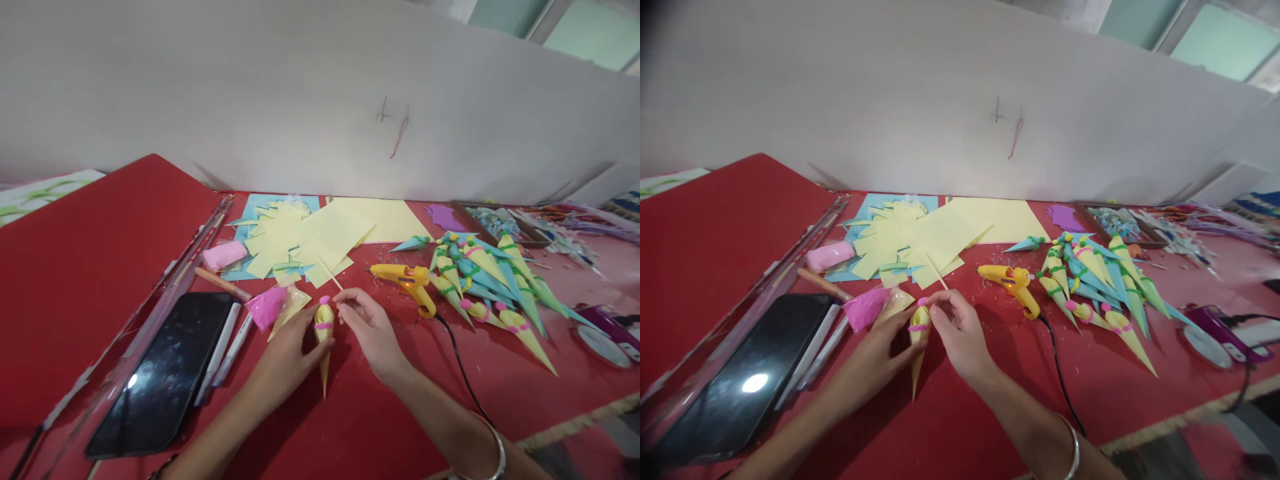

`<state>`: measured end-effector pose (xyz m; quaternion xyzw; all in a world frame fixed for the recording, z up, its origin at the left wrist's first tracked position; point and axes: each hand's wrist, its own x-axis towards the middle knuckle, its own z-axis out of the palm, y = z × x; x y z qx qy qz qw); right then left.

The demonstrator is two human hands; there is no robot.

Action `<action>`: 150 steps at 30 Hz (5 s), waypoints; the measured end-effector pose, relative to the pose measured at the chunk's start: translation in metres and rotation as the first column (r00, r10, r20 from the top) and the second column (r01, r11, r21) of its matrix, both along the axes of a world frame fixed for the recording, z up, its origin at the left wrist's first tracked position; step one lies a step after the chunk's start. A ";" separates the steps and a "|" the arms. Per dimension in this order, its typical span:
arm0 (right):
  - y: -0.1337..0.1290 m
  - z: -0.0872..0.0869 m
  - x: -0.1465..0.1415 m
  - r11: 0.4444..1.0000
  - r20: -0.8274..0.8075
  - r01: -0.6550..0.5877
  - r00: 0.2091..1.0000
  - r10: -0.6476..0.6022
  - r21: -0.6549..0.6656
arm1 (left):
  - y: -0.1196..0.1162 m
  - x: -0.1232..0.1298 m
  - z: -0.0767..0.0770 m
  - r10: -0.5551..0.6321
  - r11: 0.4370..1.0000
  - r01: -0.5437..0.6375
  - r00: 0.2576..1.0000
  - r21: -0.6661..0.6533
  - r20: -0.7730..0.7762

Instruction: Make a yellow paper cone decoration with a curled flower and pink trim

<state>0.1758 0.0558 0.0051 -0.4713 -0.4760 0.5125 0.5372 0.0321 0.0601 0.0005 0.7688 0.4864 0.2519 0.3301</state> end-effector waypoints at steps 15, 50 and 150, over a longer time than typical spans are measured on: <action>0.002 -0.005 0.001 0.987 0.037 0.158 0.987 -0.159 0.027 | 0.017 -0.022 0.003 0.339 0.848 -0.105 0.861 0.519 -0.379; -0.003 0.001 0.004 0.960 0.380 -0.136 0.924 0.034 0.245 | 0.009 -0.021 0.006 -0.077 0.818 0.190 0.971 0.542 -0.225; 0.002 -0.004 0.002 0.997 -0.181 0.067 0.981 -0.074 -0.043 | 0.002 -0.005 0.002 0.300 0.777 0.126 0.787 -0.617 0.539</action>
